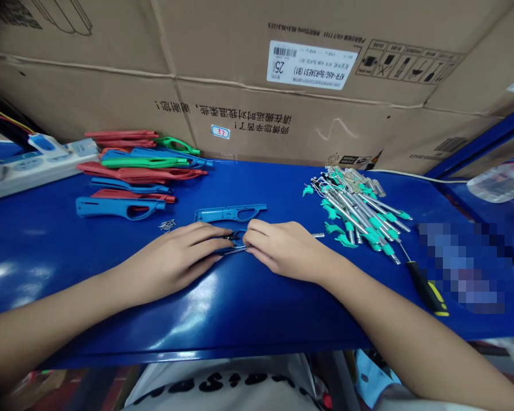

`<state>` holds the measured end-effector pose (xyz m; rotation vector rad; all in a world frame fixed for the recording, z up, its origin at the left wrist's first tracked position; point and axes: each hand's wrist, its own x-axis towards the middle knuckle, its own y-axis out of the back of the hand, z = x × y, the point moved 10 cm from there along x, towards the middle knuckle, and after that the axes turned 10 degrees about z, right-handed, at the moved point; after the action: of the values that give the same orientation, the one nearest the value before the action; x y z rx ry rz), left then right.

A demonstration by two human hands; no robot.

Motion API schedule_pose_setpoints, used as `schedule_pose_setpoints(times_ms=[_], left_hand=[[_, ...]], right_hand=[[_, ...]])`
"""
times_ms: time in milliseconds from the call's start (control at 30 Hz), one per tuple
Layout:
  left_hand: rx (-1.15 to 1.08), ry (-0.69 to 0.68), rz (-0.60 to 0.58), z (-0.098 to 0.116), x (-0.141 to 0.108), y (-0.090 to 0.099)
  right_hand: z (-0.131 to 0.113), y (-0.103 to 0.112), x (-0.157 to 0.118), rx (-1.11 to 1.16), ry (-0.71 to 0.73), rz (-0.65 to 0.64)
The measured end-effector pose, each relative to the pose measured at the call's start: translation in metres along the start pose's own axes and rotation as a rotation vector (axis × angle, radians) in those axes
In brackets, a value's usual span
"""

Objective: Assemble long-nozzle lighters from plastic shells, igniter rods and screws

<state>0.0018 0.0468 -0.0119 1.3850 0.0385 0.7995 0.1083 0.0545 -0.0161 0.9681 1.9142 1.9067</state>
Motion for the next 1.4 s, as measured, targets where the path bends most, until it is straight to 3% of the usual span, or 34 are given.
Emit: schedule_pose_setpoints(times_ms=[367, 867, 1400], left_hand=[[0.011, 0.024, -0.021, -0.003, -0.001, -0.001], [0.082, -0.016, 0.027, 0.004, -0.001, 0.007], [0.144, -0.027, 0.015, 0.004, -0.002, 0.008]], right_hand=[[0.019, 0.007, 0.002, 0.304, -0.223, 0.119], [0.009, 0.006, 0.003, 0.267, -0.104, 0.132], [0.012, 0.009, 0.004, 0.290, -0.119, 0.139]])
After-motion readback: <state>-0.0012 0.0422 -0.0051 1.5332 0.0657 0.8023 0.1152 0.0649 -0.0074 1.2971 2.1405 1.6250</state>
